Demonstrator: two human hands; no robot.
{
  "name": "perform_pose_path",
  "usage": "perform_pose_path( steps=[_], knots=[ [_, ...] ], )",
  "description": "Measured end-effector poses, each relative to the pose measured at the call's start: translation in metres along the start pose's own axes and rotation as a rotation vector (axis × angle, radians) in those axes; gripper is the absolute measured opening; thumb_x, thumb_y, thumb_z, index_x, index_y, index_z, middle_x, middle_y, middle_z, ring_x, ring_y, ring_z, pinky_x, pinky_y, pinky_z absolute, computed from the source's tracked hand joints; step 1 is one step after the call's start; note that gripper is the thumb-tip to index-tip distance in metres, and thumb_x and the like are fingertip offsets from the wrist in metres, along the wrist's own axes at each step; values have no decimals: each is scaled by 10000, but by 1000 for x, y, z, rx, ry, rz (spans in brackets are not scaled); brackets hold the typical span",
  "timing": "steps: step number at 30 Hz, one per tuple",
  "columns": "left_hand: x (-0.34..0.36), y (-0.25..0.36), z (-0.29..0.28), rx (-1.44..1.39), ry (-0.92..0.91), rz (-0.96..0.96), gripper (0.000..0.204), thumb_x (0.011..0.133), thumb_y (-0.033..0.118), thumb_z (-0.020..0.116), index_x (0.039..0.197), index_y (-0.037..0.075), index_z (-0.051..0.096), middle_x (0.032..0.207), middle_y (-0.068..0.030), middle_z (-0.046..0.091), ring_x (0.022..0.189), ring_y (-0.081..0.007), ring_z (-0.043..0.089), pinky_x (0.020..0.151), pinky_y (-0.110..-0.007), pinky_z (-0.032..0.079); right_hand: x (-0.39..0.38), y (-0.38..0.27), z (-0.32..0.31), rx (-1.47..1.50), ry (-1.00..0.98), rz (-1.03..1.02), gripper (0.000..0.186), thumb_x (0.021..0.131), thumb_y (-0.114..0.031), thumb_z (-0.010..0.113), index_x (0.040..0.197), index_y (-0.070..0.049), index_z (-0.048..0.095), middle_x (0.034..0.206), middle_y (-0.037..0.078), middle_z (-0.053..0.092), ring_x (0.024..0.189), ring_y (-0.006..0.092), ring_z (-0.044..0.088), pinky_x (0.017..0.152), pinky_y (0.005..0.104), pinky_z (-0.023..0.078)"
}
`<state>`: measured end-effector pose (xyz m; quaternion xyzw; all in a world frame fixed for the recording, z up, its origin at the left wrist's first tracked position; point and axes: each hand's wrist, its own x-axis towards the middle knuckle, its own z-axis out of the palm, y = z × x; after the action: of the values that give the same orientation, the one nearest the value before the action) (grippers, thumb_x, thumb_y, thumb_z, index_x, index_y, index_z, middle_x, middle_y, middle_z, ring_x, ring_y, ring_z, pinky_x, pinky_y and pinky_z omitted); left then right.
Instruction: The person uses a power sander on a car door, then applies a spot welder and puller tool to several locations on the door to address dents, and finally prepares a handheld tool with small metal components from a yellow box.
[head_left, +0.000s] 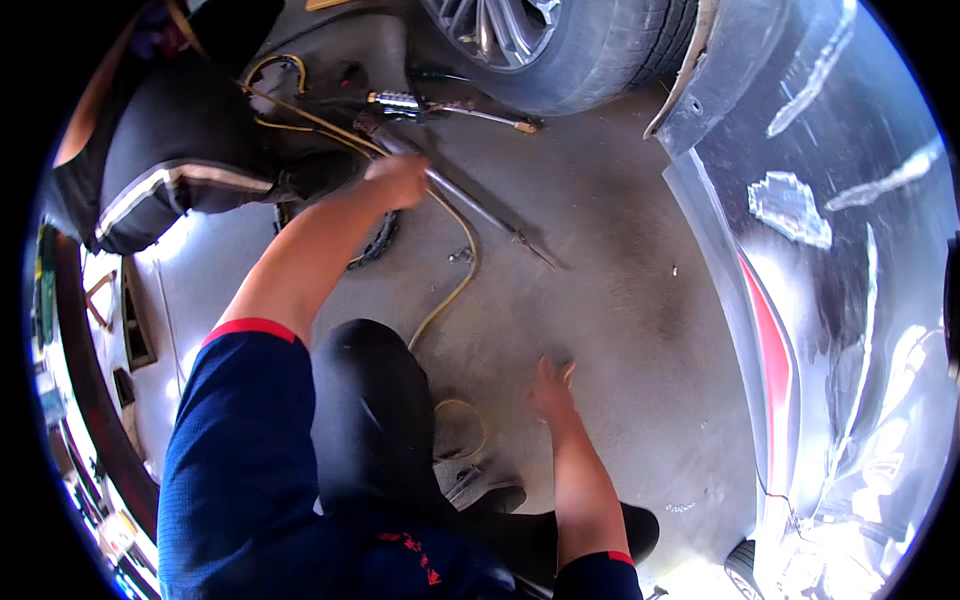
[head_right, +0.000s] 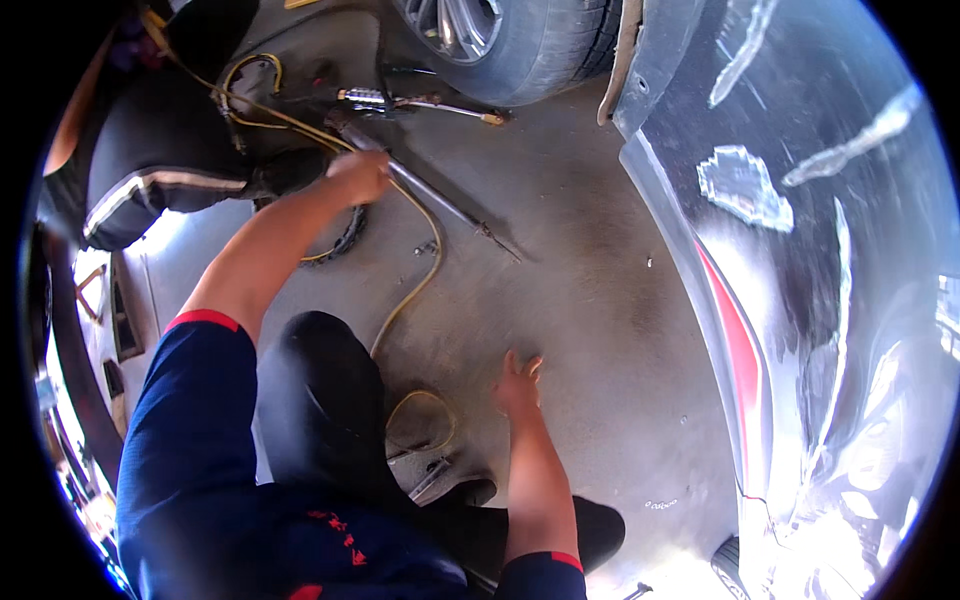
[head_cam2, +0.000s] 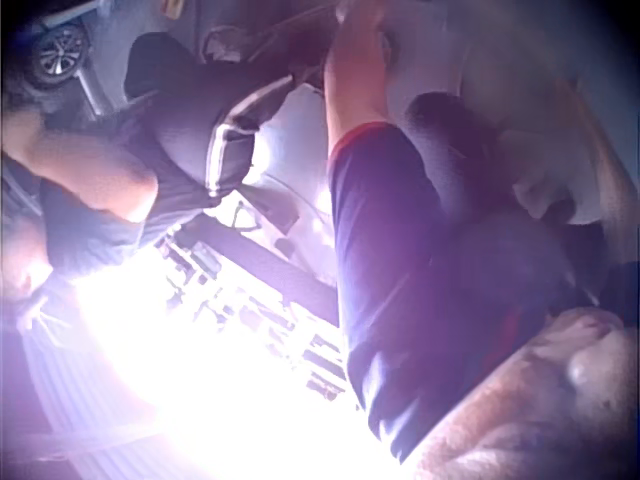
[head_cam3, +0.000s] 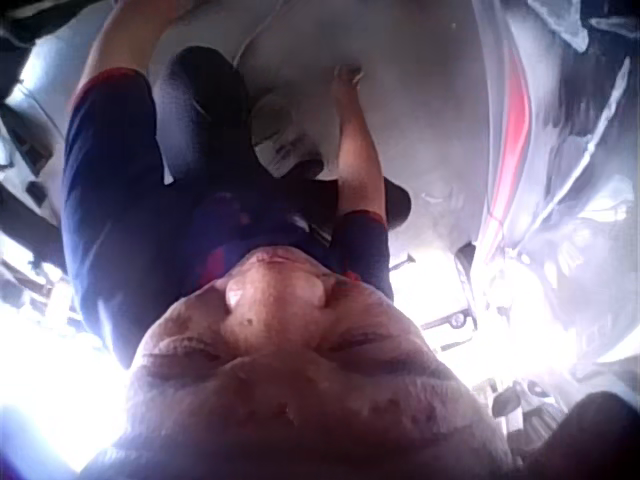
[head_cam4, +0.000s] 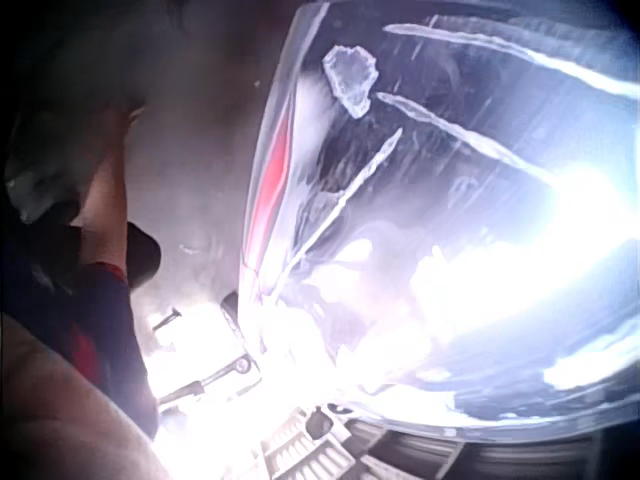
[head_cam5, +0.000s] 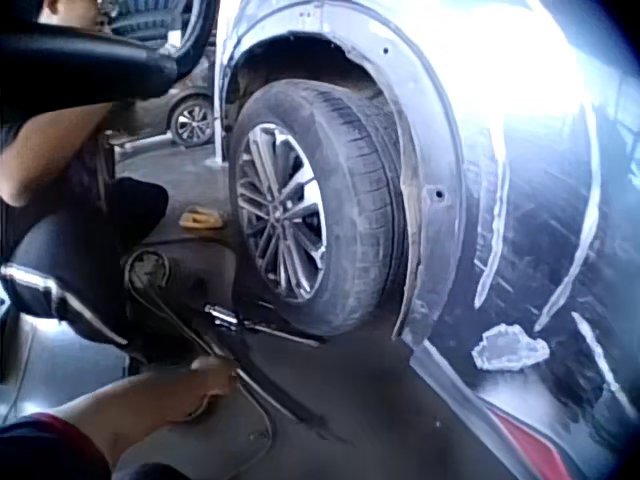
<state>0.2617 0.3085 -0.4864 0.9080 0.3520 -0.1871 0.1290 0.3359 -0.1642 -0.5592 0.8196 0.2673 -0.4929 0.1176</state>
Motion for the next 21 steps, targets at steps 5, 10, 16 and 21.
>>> perform_pose_path(
  steps=[5, 10, 16, 21],
  knots=[
    [94, -41, -11, 223, 153, -267, 577, 843, 265, 721, 1355, 61, 547, 1414, -124, 522, 1330, -307, 517, 1079, -456, 452, 7, 15, 8, 5, -58, -19, 891, 929, -290, 625, 1626, -208, 76, 1586, 398, -110, 1440, 536, 291, 1139, 500, 404],
    [171, -112, 12, 278, 235, -202, 756, 859, 222, 691, 1509, 71, 335, 1538, -126, 384, 1454, -302, 361, 1132, -485, 406, 6, 6, 2, 19, -11, -38, 884, 917, -264, 615, 1626, -247, 86, 1623, 350, -46, 1457, 504, 296, 1079, 502, 467],
    [181, -77, -15, 380, 83, -180, 738, 842, 138, 682, 1501, 102, 353, 1520, -83, 421, 1437, -305, 379, 1131, -516, 389, 5, 7, 5, 47, 14, -17, 868, 917, -263, 609, 1625, -235, 109, 1613, 369, -28, 1450, 518, 297, 1074, 500, 471],
    [185, -83, 2, 443, 106, -154, 667, 841, 100, 669, 1453, 110, 405, 1486, -79, 472, 1410, -341, 415, 1135, -528, 375, 2, 8, 6, 55, 44, -25, 856, 921, -281, 612, 1624, -230, 126, 1609, 376, -4, 1445, 520, 306, 1069, 499, 475]
  ],
)
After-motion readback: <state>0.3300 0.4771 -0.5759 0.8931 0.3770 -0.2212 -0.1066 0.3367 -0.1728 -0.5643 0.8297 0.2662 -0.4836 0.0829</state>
